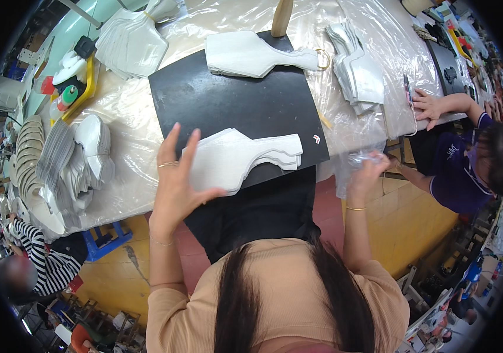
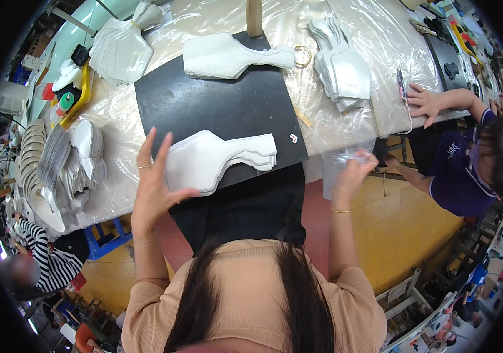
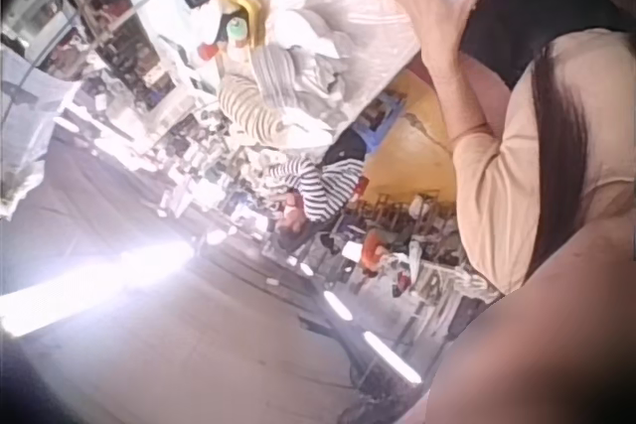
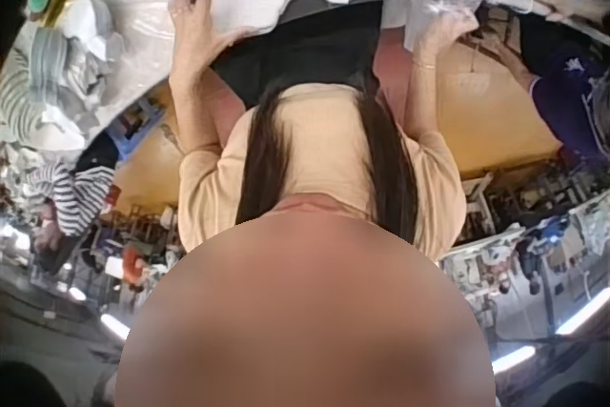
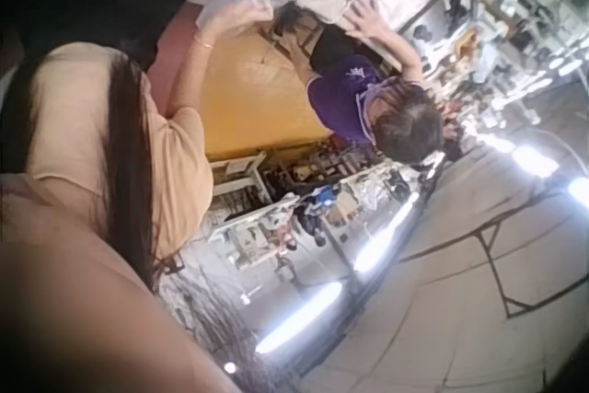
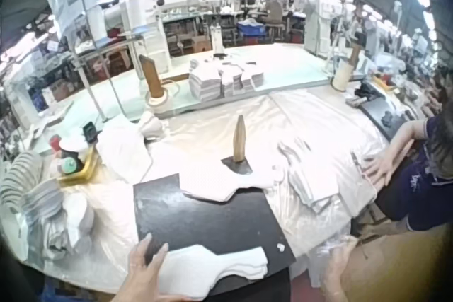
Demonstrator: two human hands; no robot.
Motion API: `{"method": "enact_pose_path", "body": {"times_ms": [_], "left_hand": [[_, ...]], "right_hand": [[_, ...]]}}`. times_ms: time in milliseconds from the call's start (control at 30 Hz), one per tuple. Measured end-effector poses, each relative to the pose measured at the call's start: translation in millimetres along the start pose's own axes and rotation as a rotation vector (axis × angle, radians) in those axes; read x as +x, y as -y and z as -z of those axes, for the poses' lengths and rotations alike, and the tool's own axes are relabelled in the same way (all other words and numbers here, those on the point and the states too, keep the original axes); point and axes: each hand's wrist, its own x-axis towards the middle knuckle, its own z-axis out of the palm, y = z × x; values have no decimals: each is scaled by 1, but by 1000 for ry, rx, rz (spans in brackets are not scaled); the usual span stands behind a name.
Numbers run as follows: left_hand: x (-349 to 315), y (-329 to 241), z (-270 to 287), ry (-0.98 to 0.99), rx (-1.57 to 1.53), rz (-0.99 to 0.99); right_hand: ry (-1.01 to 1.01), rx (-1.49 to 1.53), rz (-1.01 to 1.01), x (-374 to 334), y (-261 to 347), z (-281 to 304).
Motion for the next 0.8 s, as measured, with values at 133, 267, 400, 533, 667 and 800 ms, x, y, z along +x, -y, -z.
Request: {"method": "enact_pose_path", "body": {"times_ms": [133, 267, 400, 533, 667, 800], "left_hand": [[6, -1, 2, 249, 172, -140], [17, 0, 4, 345, 227, -209], [20, -4, 9, 341, 206, -284], [19, -5, 11, 333, 250, -311], [19, -4, 10, 312, 278, -343], [15, -5, 12, 210, 380, -426]], "right_hand": [[235, -478, 108, -5, -87, 0], [598, -818, 215, 36, -146, -22], [822, -1187, 229, 54, -161, -44], [989, -1285, 163, 64, -125, -27], [1139, -1304, 14, 54, -56, 7], [1177, -1285, 32, 35, 27, 6]]}}
